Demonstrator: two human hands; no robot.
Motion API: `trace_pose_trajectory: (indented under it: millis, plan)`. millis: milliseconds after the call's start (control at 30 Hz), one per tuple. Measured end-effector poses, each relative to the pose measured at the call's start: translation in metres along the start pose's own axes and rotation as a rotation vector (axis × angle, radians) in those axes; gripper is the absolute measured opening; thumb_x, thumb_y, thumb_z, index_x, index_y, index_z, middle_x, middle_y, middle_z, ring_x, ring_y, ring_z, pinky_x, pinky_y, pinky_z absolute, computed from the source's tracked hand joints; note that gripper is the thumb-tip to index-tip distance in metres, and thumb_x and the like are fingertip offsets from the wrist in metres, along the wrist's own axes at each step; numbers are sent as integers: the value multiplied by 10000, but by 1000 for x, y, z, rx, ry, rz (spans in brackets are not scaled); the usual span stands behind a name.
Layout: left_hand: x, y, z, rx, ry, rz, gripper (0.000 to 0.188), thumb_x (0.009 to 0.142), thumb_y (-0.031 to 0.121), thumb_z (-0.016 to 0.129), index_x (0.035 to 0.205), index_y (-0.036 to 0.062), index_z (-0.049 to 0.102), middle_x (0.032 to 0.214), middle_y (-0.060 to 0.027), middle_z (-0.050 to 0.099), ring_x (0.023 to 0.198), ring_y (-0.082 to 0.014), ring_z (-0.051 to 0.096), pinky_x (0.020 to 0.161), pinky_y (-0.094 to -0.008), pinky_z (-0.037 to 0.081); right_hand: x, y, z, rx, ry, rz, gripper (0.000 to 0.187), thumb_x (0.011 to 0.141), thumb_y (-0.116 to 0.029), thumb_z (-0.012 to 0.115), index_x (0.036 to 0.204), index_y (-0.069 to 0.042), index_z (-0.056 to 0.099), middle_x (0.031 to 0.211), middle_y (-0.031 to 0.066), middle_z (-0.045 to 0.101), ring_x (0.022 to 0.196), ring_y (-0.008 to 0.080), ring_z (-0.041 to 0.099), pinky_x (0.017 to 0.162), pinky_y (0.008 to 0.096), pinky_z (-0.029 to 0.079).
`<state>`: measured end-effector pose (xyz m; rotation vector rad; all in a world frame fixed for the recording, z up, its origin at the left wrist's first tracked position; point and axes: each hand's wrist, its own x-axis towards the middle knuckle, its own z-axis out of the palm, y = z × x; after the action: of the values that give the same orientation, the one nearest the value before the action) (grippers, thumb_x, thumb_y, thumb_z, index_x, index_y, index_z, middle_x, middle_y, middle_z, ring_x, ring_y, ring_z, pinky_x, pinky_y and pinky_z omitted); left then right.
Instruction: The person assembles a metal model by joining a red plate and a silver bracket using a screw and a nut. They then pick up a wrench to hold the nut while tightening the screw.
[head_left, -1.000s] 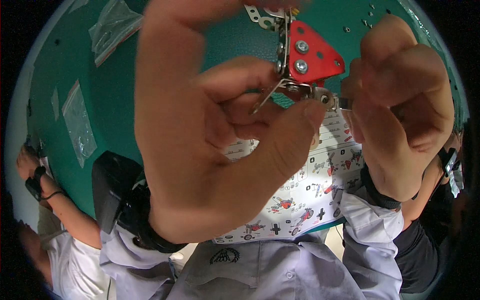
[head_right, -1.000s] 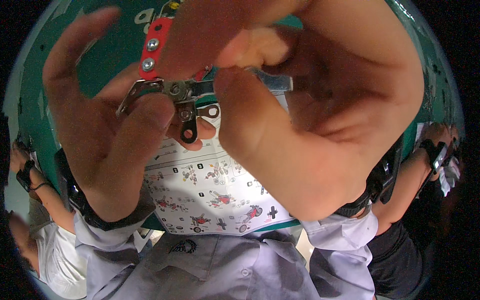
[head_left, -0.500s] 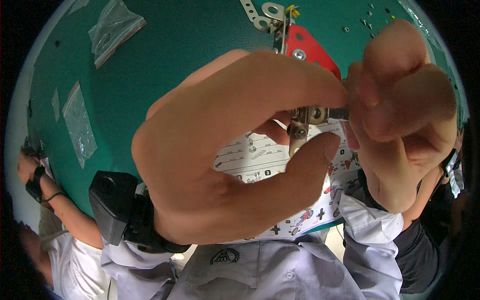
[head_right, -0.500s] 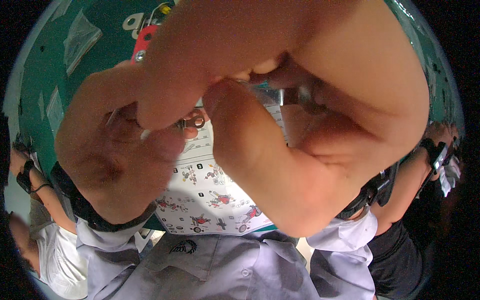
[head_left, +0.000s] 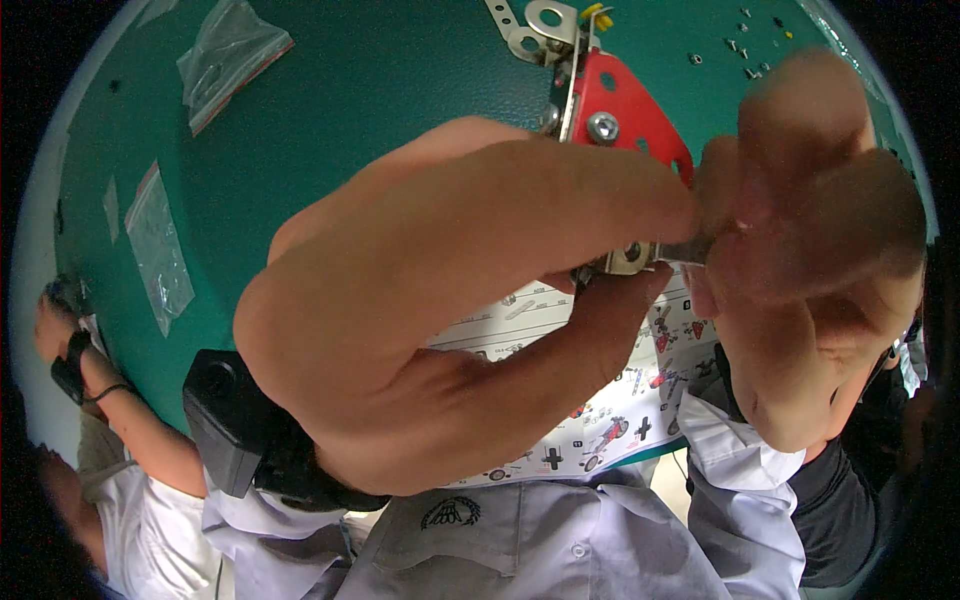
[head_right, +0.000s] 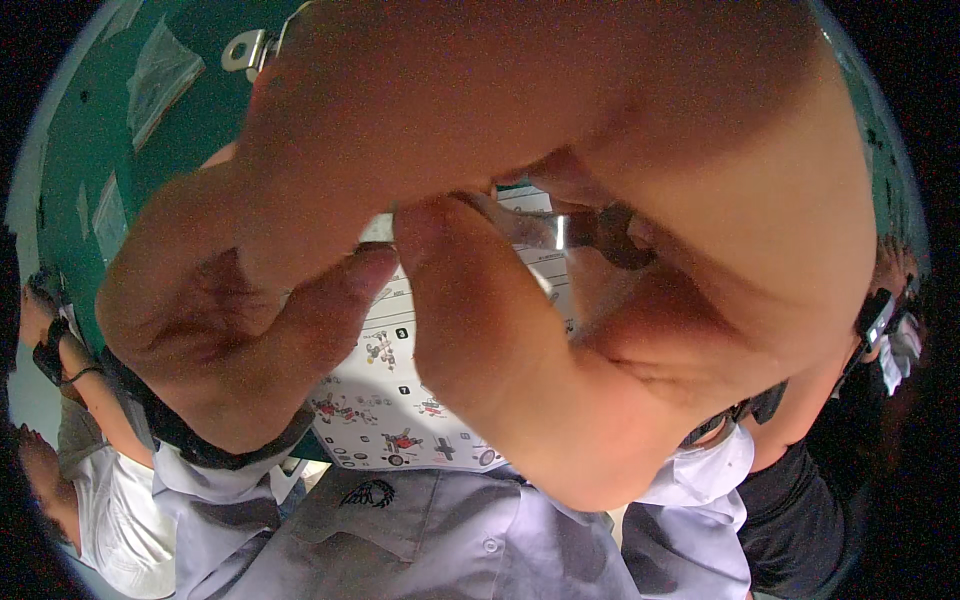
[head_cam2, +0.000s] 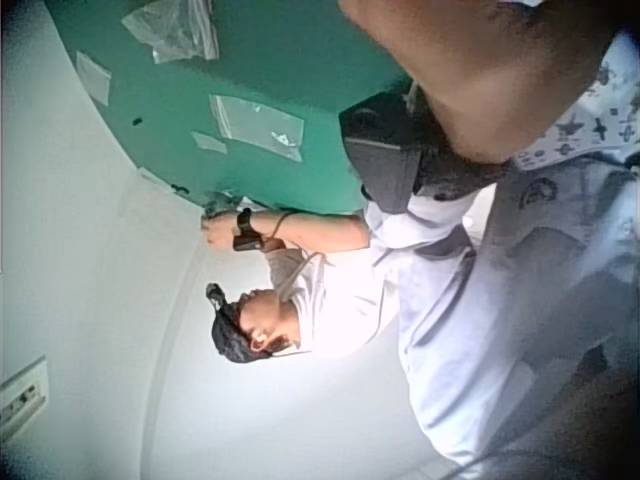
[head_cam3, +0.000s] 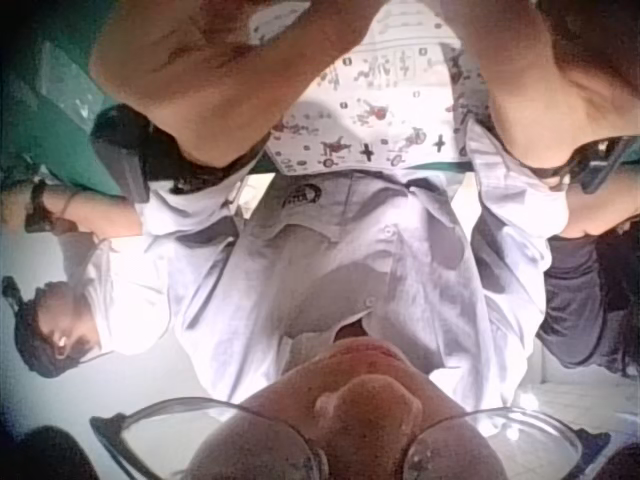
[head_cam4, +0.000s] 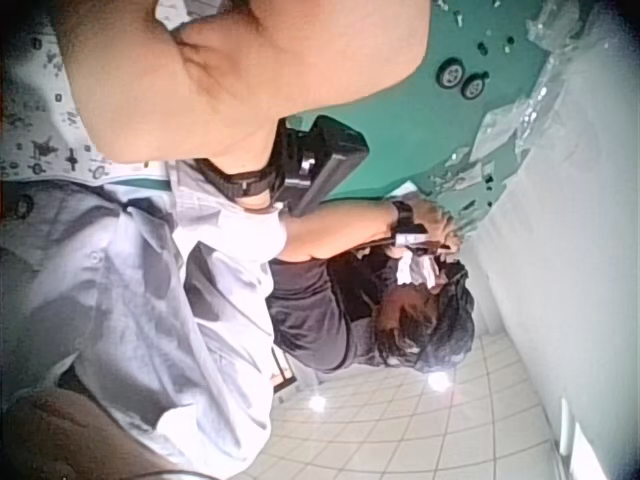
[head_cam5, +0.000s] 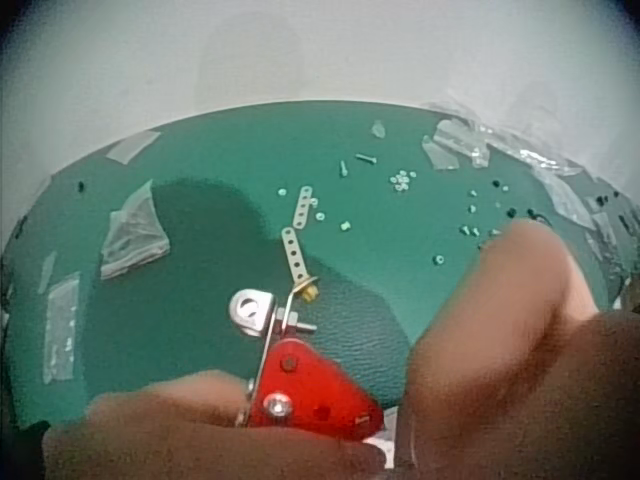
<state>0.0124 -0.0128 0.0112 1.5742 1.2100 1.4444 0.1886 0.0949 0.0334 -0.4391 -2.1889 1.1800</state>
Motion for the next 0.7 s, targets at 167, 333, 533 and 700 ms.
trace_pose_trajectory:
  millis: [167, 333, 533, 700]
  plan:
    - [-9, -3, 5, 10, 37, -69, 444, 685, -221, 590, 1099, -79, 514, 1054, -217, 601, 1002, -276, 600, 878, -377, 483, 10, -3, 1, -47, -34, -41, 269, 686, 112, 557, 814, -116, 495, 871, 82, 415, 679, 108, 444, 595, 232, 404]
    - [-8, -3, 7, 14, 96, -117, 389, 730, -151, 617, 1099, -85, 511, 1019, -215, 612, 976, -265, 609, 852, -364, 499, 7, -3, 1, 28, -21, -36, 274, 674, 109, 549, 826, -114, 497, 878, 86, 418, 693, 112, 443, 613, 239, 403]
    - [-8, -1, 7, 49, 112, -103, 383, 730, -145, 621, 1093, -86, 514, 1014, -212, 612, 962, -261, 612, 846, -360, 501, 3, 1, 6, 141, -16, -37, 283, 661, 106, 539, 839, -110, 498, 887, 90, 421, 709, 118, 442, 635, 247, 402]
    - [-11, -2, 5, 91, 139, -92, 377, 730, -140, 624, 1087, -86, 516, 1009, -208, 612, 948, -257, 615, 839, -357, 503, 1, 7, 15, 244, -21, -43, 293, 650, 103, 531, 851, -107, 500, 893, 94, 424, 723, 122, 441, 653, 253, 402]
